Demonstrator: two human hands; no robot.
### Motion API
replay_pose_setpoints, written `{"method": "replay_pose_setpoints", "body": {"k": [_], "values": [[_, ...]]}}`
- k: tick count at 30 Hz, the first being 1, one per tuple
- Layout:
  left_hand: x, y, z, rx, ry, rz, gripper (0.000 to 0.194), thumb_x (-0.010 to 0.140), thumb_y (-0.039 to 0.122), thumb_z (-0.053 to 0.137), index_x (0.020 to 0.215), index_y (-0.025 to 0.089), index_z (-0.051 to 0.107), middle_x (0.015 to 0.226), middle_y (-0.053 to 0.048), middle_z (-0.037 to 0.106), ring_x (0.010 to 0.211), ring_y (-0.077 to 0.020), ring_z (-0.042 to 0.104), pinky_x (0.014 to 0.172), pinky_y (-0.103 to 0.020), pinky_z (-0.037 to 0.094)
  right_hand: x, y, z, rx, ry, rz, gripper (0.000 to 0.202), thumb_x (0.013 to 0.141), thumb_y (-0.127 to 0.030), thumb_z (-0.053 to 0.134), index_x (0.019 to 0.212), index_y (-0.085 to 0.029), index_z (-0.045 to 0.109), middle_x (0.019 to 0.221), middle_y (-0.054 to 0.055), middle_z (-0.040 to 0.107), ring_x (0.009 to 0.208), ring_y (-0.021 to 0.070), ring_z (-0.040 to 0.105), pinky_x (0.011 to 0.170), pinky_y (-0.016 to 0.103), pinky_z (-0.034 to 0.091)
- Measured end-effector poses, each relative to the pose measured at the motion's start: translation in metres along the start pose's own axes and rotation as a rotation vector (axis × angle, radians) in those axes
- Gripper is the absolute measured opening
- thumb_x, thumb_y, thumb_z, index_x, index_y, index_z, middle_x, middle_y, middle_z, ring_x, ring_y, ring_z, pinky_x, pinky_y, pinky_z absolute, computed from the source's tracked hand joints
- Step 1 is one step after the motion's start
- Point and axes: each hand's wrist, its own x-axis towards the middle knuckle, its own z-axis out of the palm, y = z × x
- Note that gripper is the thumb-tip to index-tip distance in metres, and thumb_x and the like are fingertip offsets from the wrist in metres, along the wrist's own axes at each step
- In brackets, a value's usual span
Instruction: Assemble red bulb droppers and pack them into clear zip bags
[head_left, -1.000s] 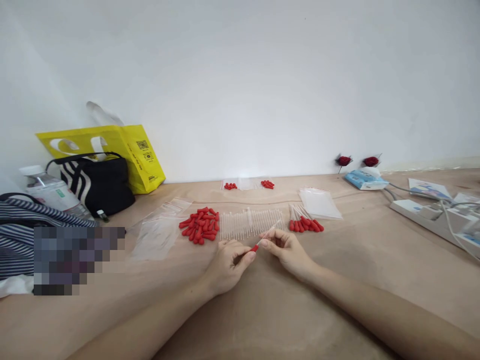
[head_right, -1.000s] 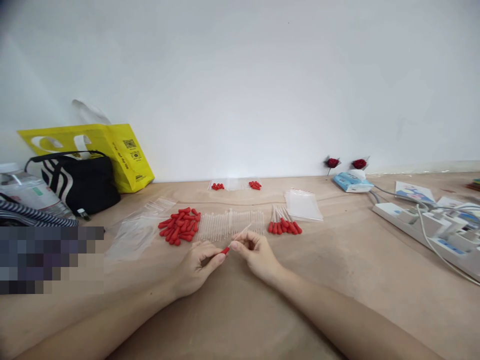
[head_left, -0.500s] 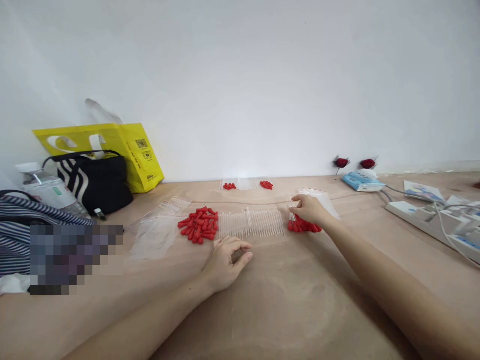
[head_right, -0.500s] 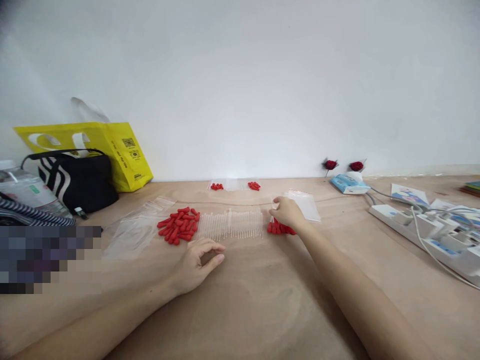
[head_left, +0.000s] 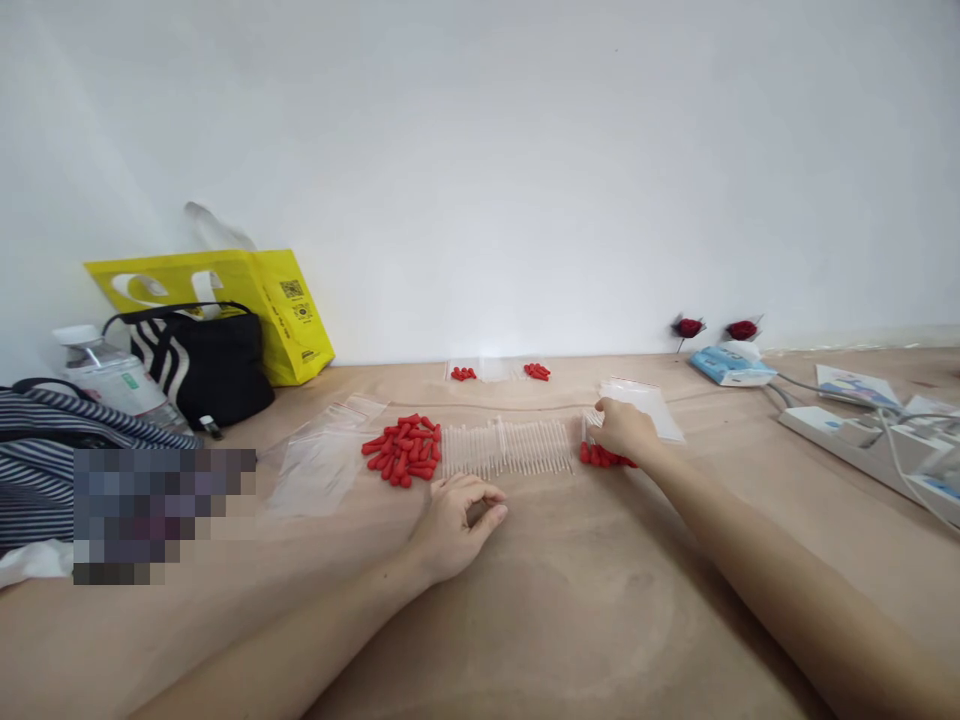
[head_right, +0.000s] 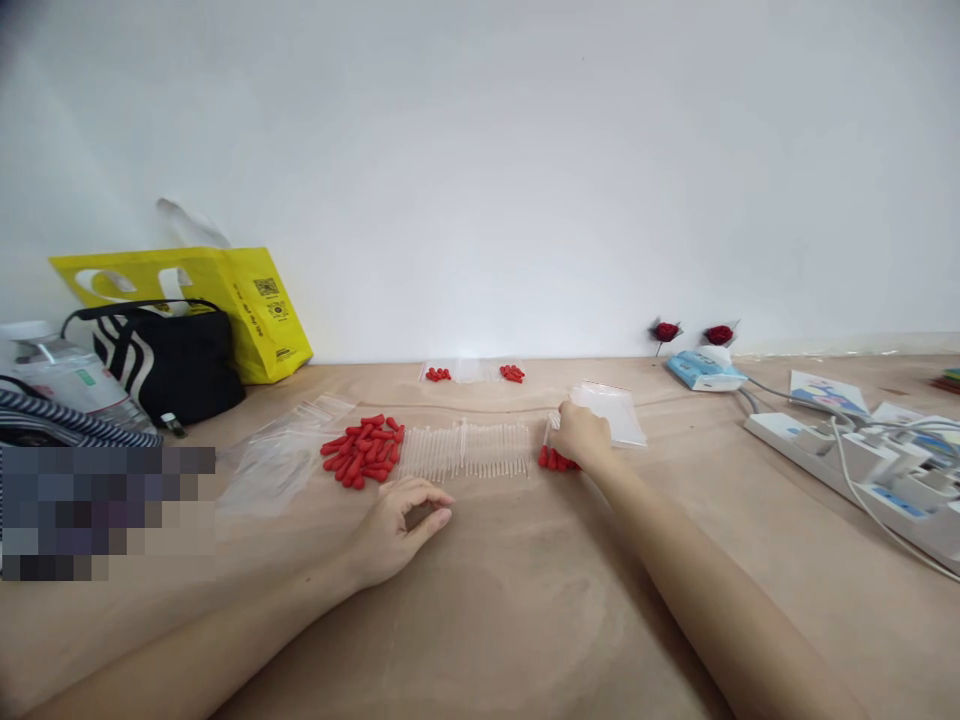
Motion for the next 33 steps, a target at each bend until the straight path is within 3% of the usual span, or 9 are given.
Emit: {"method": "replay_pose_setpoints", "body": {"k": [3, 7, 13, 19, 25, 30, 33], "values": [[0.000, -0.003, -0.001, 0.049, 0.031, -0.021, 0.011, 0.077, 0.026, 0.052, 0.080, 0.022, 0.062, 0.081, 0.000, 0.065, 0.082, -0.0186, 0.056, 0.078, -0.035, 0.033, -0.005, -0.009, 0.000, -0.006, 0.009, -0.048, 0.031, 0.075, -0.029, 0.047, 0.102, -0.016, 0.055, 0.091, 0.010, 0.064, 0.085, 0.0233, 0.058, 0.068, 0.031, 0.036], [0.003, -0.011, -0.009, 0.222, 0.161, -0.099, 0.011, 0.077, 0.027, 0.052, 0.074, 0.022, 0.062, 0.076, -0.001, 0.062, 0.080, -0.0199, 0.053, 0.076, -0.036, 0.030, -0.018, -0.029, 0.004, 0.000, -0.027, -0.150, 0.022, 0.078, -0.032, 0.043, 0.085, -0.021, 0.061, 0.087, 0.004, 0.066, 0.084, 0.0191, 0.058, 0.071, 0.028, 0.035], [0.020, -0.034, -0.043, 0.504, 0.309, -0.241, 0.010, 0.074, 0.028, 0.054, 0.074, 0.021, 0.060, 0.084, -0.003, 0.061, 0.089, -0.0240, 0.049, 0.076, -0.038, 0.028, -0.017, -0.041, 0.008, -0.070, -0.094, -0.100, 0.024, 0.075, -0.030, 0.046, 0.078, -0.014, 0.063, 0.089, 0.014, 0.064, 0.087, 0.0265, 0.056, 0.079, 0.041, 0.029], [0.046, -0.075, -0.078, 0.677, 0.174, -0.365, 0.022, 0.078, 0.030, 0.047, 0.091, 0.023, 0.063, 0.100, -0.008, 0.060, 0.099, -0.0292, 0.046, 0.080, -0.044, 0.028, -0.003, -0.036, 0.009, -0.071, -0.227, -0.031, 0.022, 0.073, -0.028, 0.046, 0.066, -0.014, 0.062, 0.066, 0.009, 0.064, 0.074, 0.0248, 0.059, 0.078, 0.044, 0.029], [0.070, -0.104, -0.095, 0.626, -0.019, -0.276, 0.024, 0.080, 0.023, 0.043, 0.088, 0.026, 0.065, 0.100, -0.003, 0.064, 0.100, -0.0250, 0.049, 0.083, -0.039, 0.027, 0.001, -0.041, 0.011, -0.052, -0.315, -0.016, 0.025, 0.075, -0.025, 0.043, 0.059, -0.014, 0.060, 0.049, 0.004, 0.056, 0.059, 0.0196, 0.058, 0.080, 0.045, 0.029], [0.078, -0.112, -0.099, 0.591, -0.098, -0.239, 0.017, 0.075, 0.024, 0.048, 0.082, 0.025, 0.064, 0.093, -0.002, 0.066, 0.092, -0.0229, 0.054, 0.085, -0.039, 0.026, 0.000, -0.042, 0.013, -0.054, -0.274, -0.024, 0.025, 0.075, -0.024, 0.043, 0.058, -0.014, 0.059, 0.049, 0.004, 0.056, 0.060, 0.0206, 0.058, 0.080, 0.047, 0.028], [0.081, -0.115, -0.098, 0.571, -0.107, -0.239, 0.014, 0.072, 0.023, 0.049, 0.080, 0.023, 0.061, 0.088, -0.002, 0.066, 0.088, -0.0224, 0.055, 0.084, -0.038, 0.027, -0.003, -0.042, 0.015, -0.053, -0.182, -0.065, 0.024, 0.074, -0.024, 0.044, 0.059, -0.014, 0.059, 0.051, 0.005, 0.058, 0.060, 0.0207, 0.058, 0.077, 0.046, 0.031]]}}
